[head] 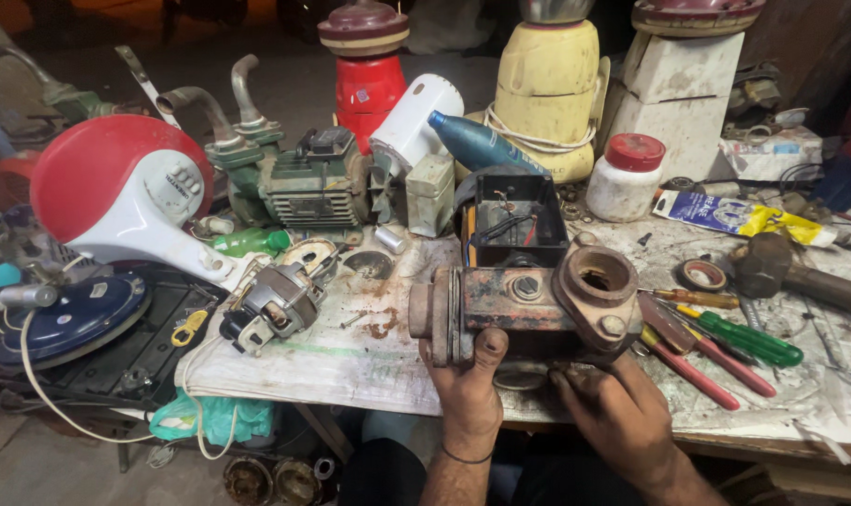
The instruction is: The person holds a metal mechanical component on a cluttered workbench, uses a screwdriver to scrape and clean its interior, then uses a hammer to tap the part. The person repeatedly rotates and repositions the component while continuing to scrape and tap it.
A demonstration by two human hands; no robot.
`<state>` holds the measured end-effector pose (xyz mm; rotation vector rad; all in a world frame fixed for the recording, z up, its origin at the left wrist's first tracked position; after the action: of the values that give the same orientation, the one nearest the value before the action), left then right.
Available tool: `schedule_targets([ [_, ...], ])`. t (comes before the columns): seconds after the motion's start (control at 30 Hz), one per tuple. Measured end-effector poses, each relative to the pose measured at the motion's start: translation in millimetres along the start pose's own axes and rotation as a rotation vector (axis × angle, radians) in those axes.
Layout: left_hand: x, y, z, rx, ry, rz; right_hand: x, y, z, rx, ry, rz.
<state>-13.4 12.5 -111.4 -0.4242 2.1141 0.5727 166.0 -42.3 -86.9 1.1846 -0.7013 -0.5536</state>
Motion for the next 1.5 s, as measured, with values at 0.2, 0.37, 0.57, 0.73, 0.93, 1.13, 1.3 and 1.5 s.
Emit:
schedule_targets([
  [0.2, -3, 0, -1, -0.012, 0.007, 0.035, 5, 3, 13, 0.184, 0.043, -0.042],
  [0.37, -3, 1, -3, -0.015, 0.021, 0.031, 4, 7, 12, 0.126, 0.062, -0.033],
  [0.57, -5, 1, -4, -0.019, 0.017, 0.061, 0, 7, 9, 0.065, 0.027, 0.028],
  [0.73, -6, 0, -9, -0.046, 0.057, 0.083, 5, 11, 17, 0.148, 0.064, -0.023],
  [0.93, -5, 0, -5, -0.007, 0.053, 0.044, 0, 9, 14, 0.094, 0.048, 0.006],
  [1.13, 11, 0, -35, 0.203, 0.483, 0.294, -5, 2, 10, 0.056, 0.023, 0.001],
  [1.3, 51, 47, -105, -0.127, 1.109, 0.099, -2, 2, 12, 0.106, 0.070, 0.021],
  [1.5, 55, 80, -132, -0.540, 1.834, -0.135, -3, -1, 9, 0.083, -0.011, 0.003],
])
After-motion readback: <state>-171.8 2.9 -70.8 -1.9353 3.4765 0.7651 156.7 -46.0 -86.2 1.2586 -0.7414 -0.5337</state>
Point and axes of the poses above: each hand's wrist, its own y-axis towards the middle knuckle, its own x-axis out of the back of the hand, z = x × y, the point moved 6 cm from there along y, towards the middle knuckle, and after that the axes turned 15 degrees about -z, right-handed, at the moved point
